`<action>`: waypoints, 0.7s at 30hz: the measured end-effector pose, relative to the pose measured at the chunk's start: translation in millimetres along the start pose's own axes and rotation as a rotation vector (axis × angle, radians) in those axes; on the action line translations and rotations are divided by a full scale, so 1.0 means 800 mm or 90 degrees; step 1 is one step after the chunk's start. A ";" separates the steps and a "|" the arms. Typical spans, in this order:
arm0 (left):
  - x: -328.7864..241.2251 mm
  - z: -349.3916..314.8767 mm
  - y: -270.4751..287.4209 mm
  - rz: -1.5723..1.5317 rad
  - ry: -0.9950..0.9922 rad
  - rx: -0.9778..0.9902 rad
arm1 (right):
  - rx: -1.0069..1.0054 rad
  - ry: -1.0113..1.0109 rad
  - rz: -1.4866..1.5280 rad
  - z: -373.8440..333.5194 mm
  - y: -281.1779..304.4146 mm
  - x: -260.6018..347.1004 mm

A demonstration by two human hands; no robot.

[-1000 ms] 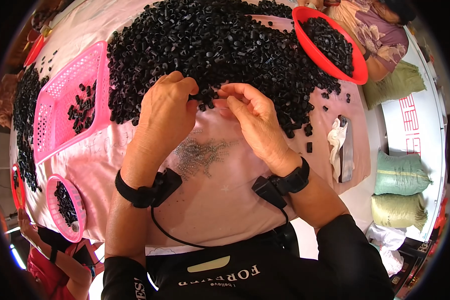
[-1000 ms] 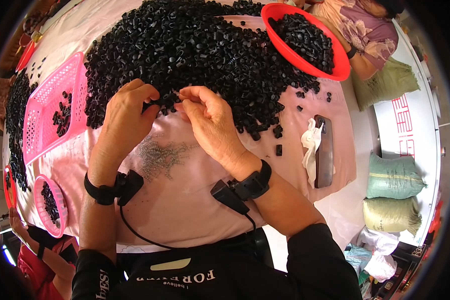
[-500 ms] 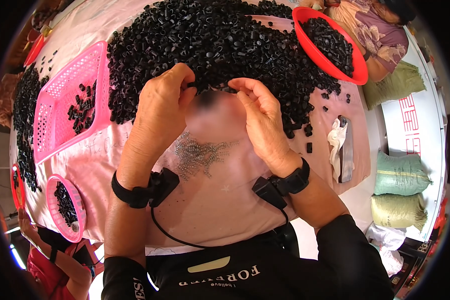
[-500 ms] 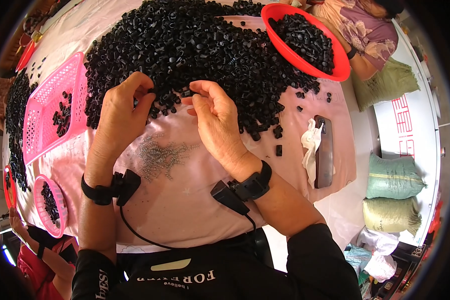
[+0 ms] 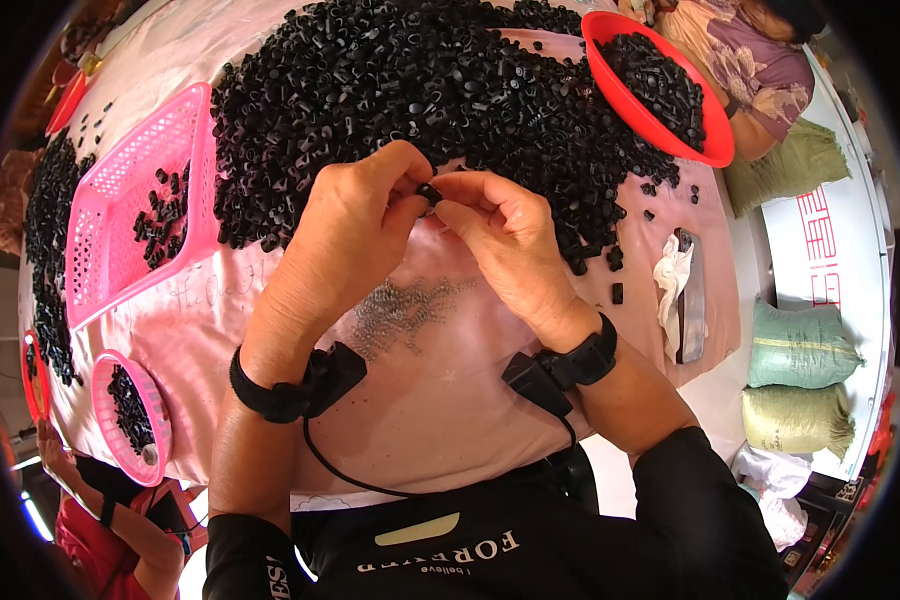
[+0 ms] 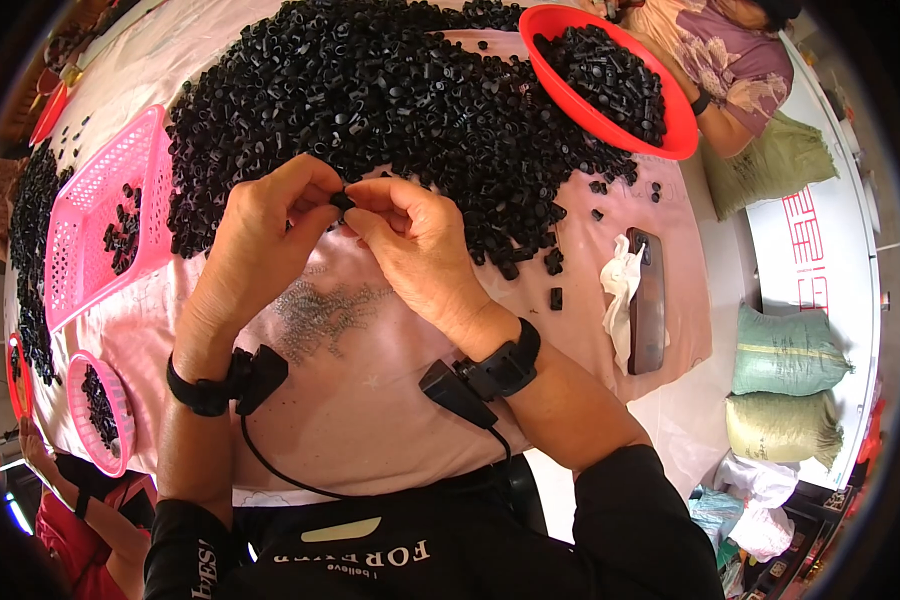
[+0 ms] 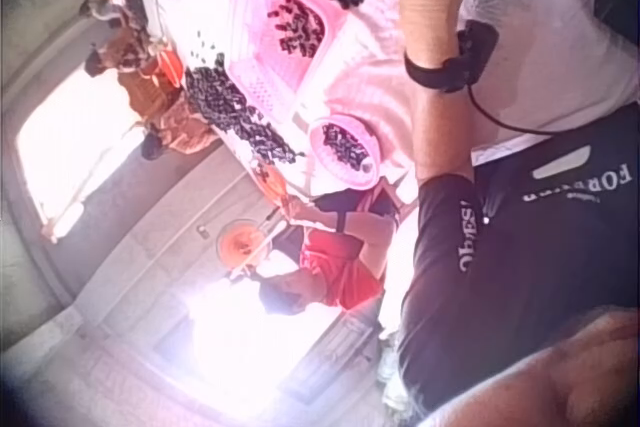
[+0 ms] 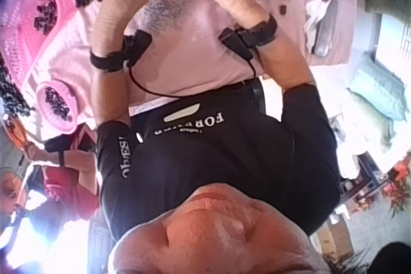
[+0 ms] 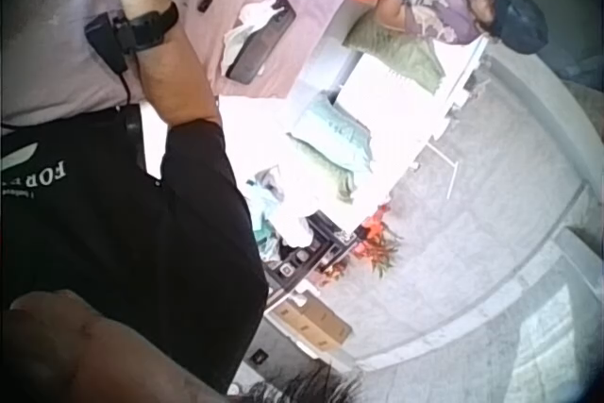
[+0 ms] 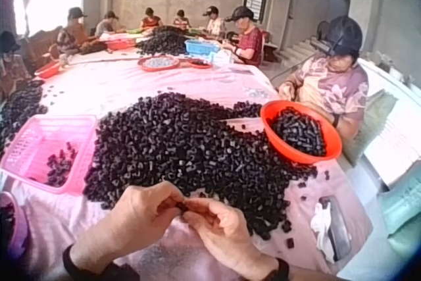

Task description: Sorting and inspecting small black shoe components from a large pile into baskets.

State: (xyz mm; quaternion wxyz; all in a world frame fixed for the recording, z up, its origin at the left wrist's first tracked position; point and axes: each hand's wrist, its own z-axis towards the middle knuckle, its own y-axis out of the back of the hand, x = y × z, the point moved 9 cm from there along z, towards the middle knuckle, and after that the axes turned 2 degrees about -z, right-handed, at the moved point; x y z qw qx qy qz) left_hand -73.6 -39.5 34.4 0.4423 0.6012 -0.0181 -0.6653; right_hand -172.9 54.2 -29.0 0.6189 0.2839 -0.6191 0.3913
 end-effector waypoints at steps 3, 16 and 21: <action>-0.005 -0.002 -0.006 0.005 -0.013 0.012 | 0.017 -0.025 -0.007 -0.001 -0.003 -0.001; 0.007 -0.030 -0.021 0.322 -0.051 0.210 | -0.012 -0.036 -0.076 0.000 0.003 -0.001; 0.003 -0.022 -0.010 0.223 -0.063 0.155 | -0.004 -0.062 -0.063 -0.002 0.000 -0.004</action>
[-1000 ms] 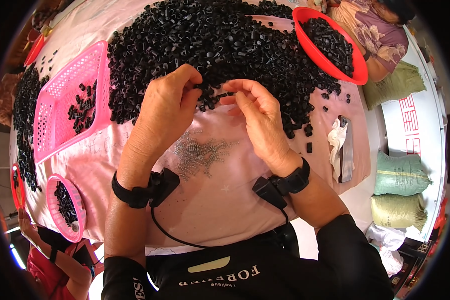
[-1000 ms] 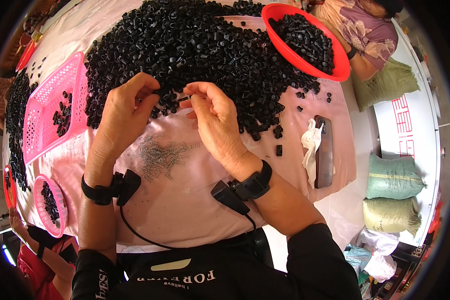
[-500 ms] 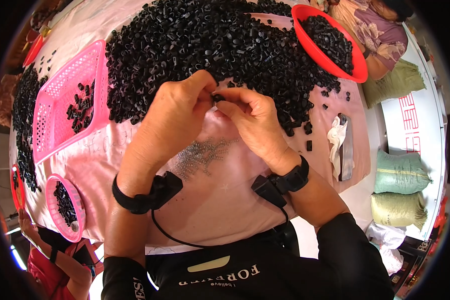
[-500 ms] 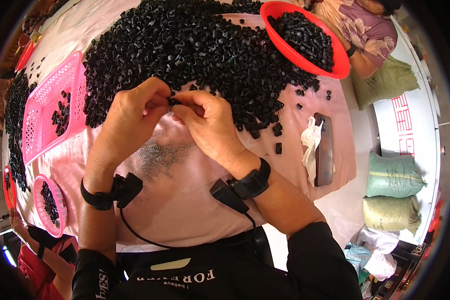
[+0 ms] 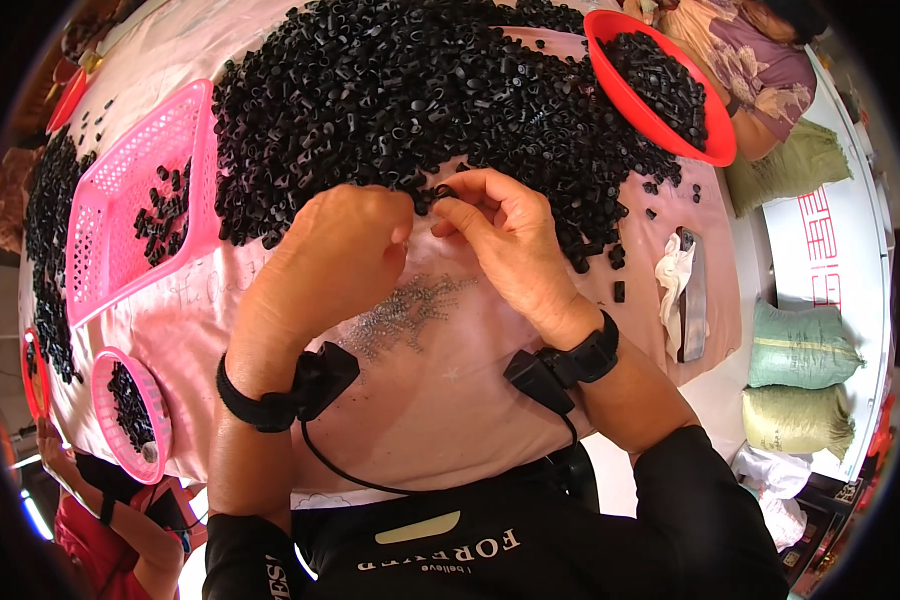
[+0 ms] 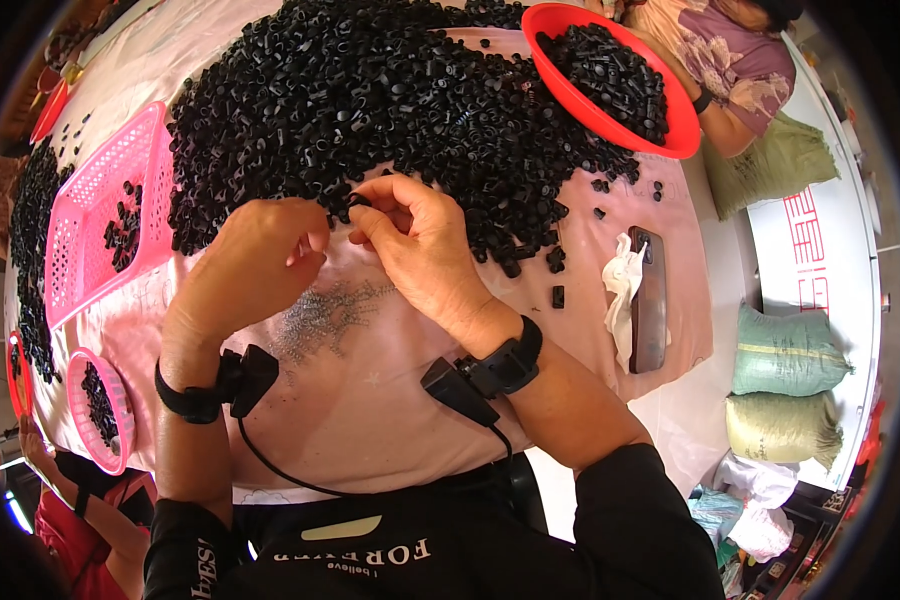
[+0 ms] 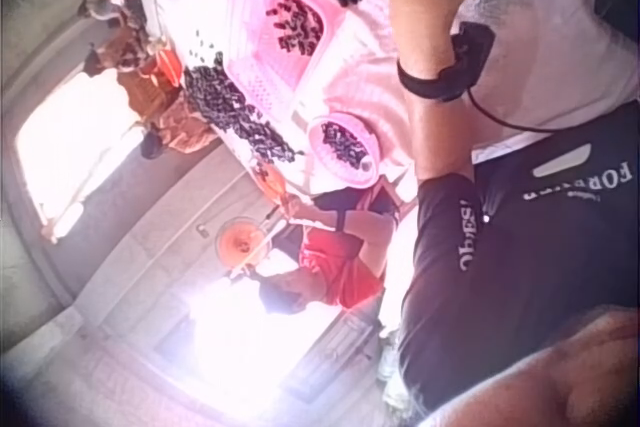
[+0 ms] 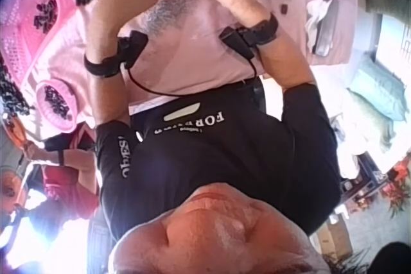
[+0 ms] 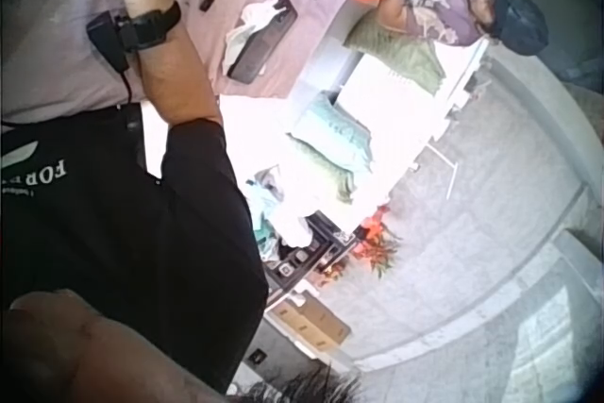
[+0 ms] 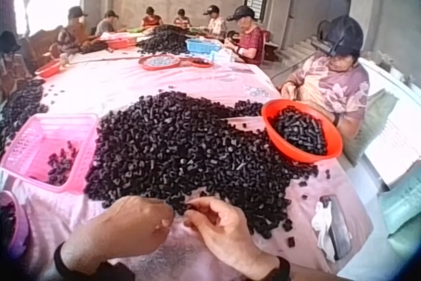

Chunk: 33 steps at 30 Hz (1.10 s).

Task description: Sorting and inspecting small black shoe components from a large pile into baskets.

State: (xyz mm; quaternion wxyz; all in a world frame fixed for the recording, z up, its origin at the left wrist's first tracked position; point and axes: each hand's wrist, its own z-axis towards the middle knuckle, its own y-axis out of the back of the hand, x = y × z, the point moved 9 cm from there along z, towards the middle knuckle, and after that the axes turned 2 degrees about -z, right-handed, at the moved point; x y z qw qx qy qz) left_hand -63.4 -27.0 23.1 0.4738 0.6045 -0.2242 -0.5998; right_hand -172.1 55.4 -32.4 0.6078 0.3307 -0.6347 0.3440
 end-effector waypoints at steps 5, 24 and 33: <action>-0.005 0.013 0.019 -0.107 0.032 -0.056 | 0.034 -0.005 0.004 -0.001 -0.004 -0.004; -0.025 0.017 0.027 -0.120 -0.028 -0.208 | 0.037 0.011 -0.008 -0.003 -0.007 0.001; -0.028 0.016 0.026 -0.094 -0.015 -0.182 | 0.034 0.002 0.006 -0.003 -0.008 0.001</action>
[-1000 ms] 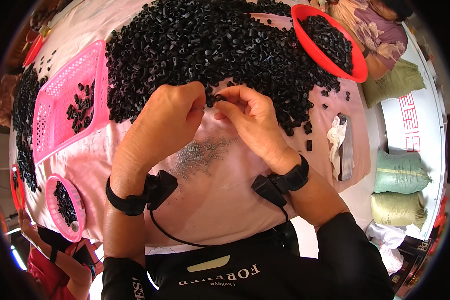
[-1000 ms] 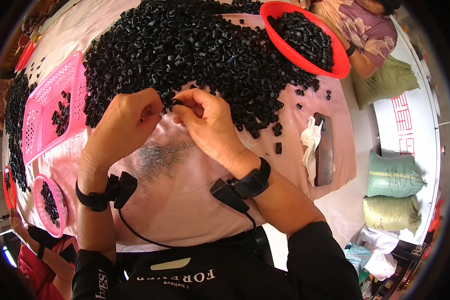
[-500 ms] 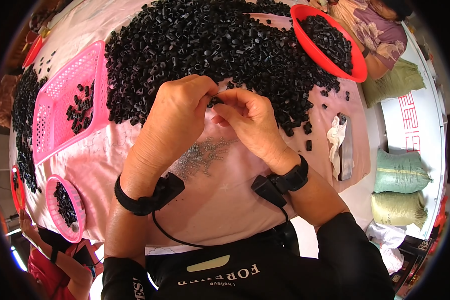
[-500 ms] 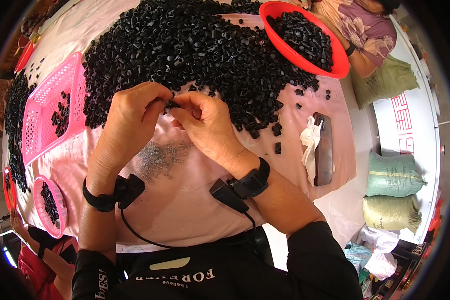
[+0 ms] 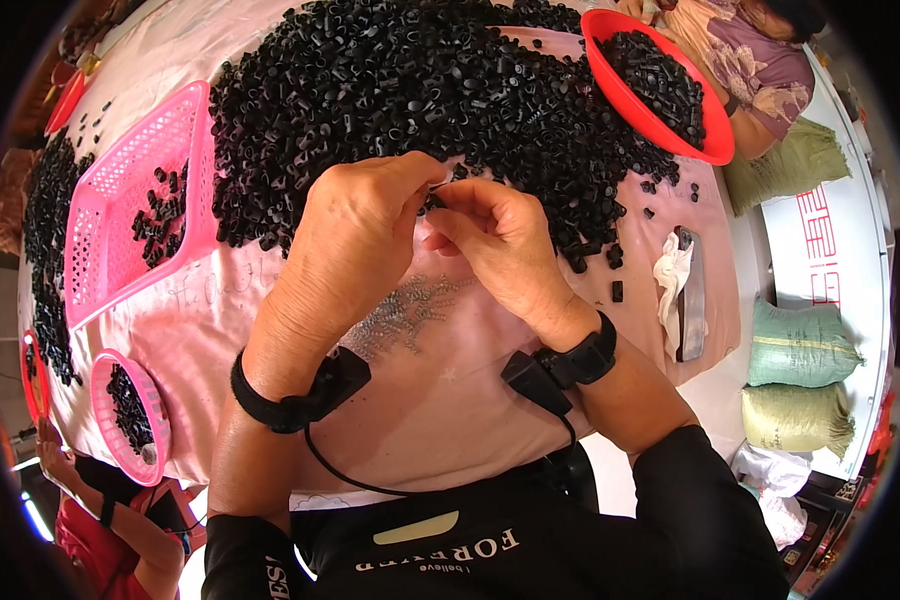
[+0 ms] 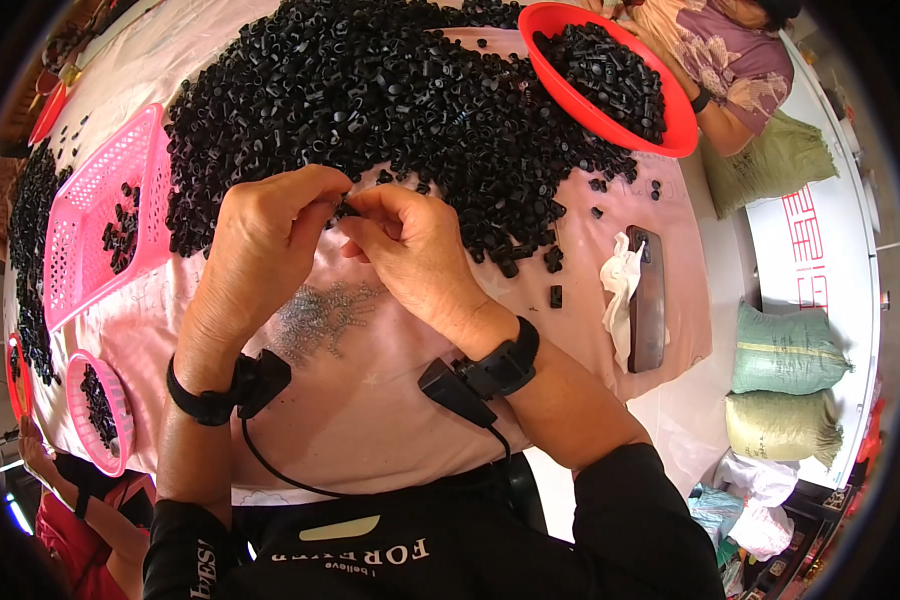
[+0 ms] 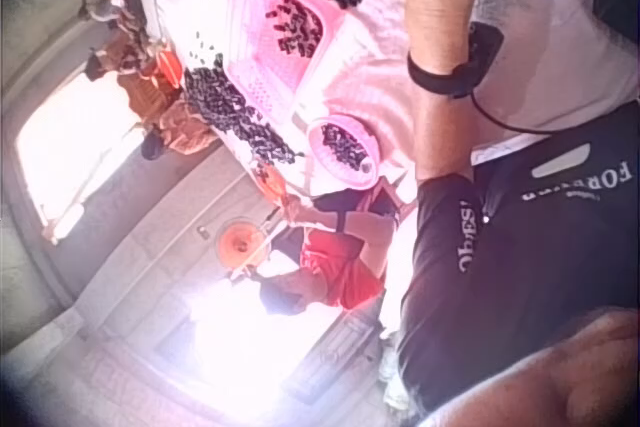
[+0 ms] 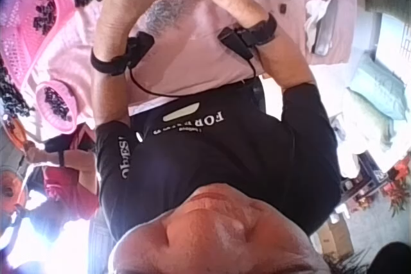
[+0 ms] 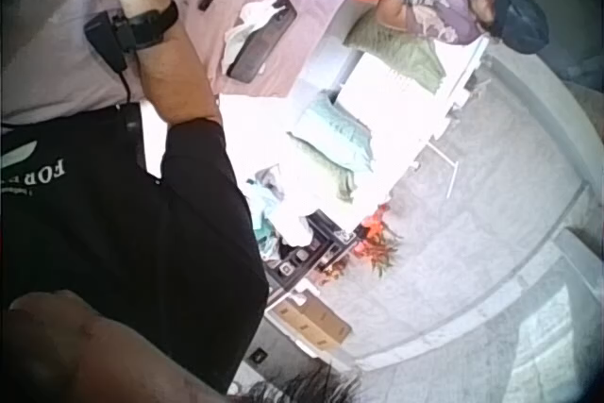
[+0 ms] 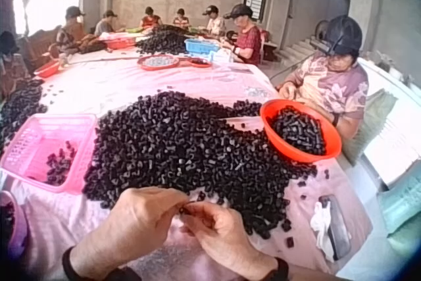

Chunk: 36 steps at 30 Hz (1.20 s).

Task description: Sorting and inspecting small black shoe components from a large pile into baskets.

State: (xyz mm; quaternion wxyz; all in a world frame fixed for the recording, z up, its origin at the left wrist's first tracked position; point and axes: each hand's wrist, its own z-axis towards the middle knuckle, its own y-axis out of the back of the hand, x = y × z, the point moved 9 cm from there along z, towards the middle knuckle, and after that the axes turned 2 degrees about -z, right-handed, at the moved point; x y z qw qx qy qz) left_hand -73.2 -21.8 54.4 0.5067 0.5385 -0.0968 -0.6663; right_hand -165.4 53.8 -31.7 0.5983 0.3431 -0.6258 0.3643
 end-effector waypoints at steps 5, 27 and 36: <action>-0.005 -0.001 -0.003 0.031 -0.034 -0.012 | -0.008 -0.006 -0.008 0.000 0.003 -0.005; -0.002 -0.003 -0.005 -0.006 -0.030 0.017 | -0.045 0.123 -0.172 -0.003 0.006 0.014; 0.004 -0.001 0.001 -0.053 -0.008 0.022 | -0.041 0.090 -0.123 -0.002 0.006 0.012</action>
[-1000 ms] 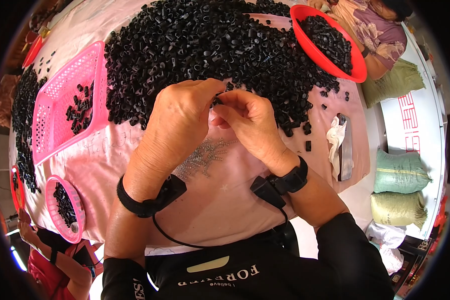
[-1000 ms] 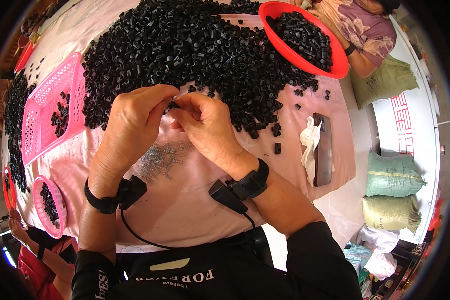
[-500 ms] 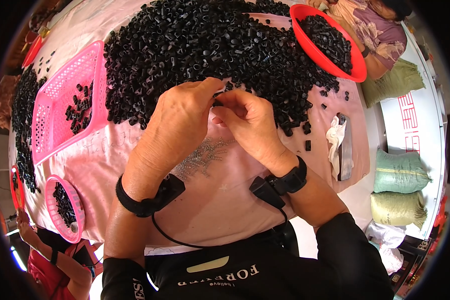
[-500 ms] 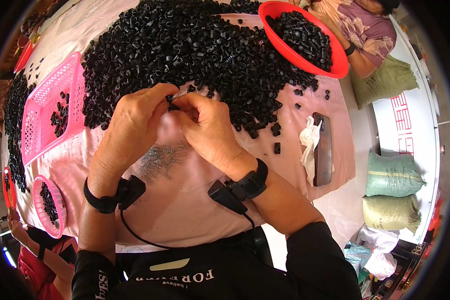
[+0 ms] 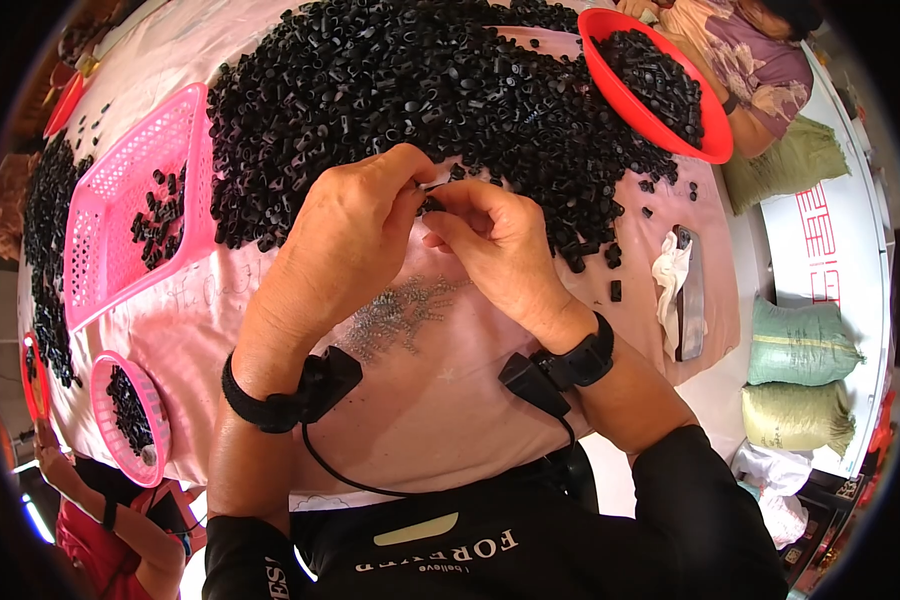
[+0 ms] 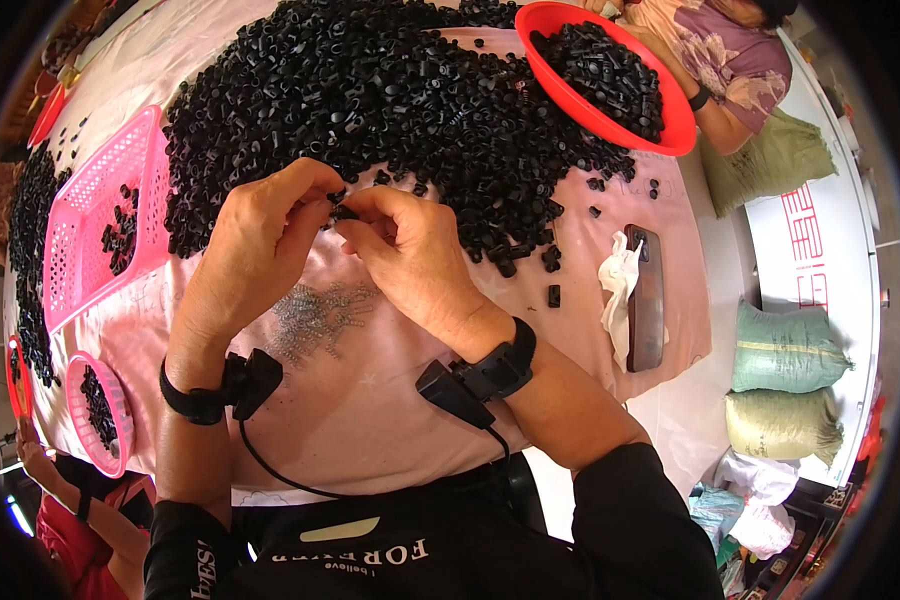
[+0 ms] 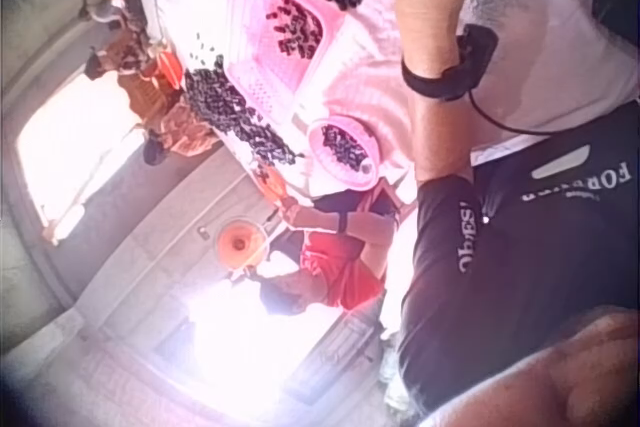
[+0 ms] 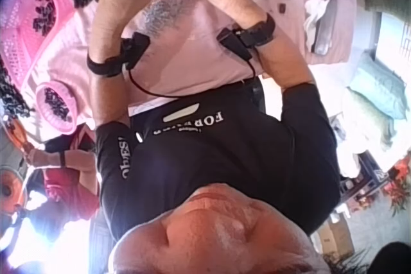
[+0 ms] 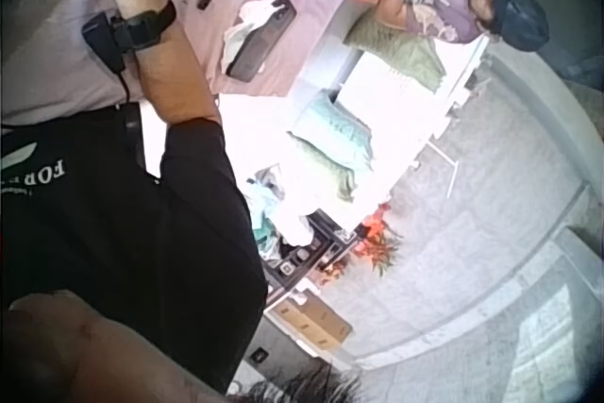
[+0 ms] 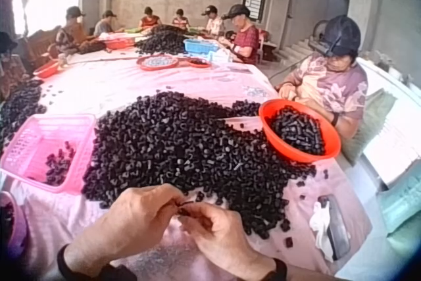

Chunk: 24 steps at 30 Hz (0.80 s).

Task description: Sorting and inspecting small black shoe components from a large pile into baskets.

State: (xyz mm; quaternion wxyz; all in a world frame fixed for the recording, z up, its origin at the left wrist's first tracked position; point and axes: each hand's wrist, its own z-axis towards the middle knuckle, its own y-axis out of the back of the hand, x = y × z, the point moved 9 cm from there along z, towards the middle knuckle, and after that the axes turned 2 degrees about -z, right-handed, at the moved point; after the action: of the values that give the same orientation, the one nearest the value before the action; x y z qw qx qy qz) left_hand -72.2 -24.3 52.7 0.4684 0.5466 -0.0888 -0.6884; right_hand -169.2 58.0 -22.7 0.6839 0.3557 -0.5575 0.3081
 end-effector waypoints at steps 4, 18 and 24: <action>0.003 0.000 -0.005 -0.009 -0.032 0.013 | 0.007 -0.012 0.015 0.000 0.000 -0.002; 0.009 0.000 -0.007 0.001 0.015 -0.020 | 0.013 -0.024 0.025 0.000 0.000 0.000; 0.002 -0.002 -0.009 0.082 0.000 -0.048 | 0.012 -0.016 0.006 0.001 -0.001 0.001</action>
State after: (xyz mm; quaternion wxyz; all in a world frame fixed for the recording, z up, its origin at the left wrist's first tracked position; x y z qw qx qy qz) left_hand -74.6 -21.0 46.2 0.5317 0.5218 -0.0977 -0.6599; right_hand -168.8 56.9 -21.9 0.6718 0.3636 -0.5650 0.3119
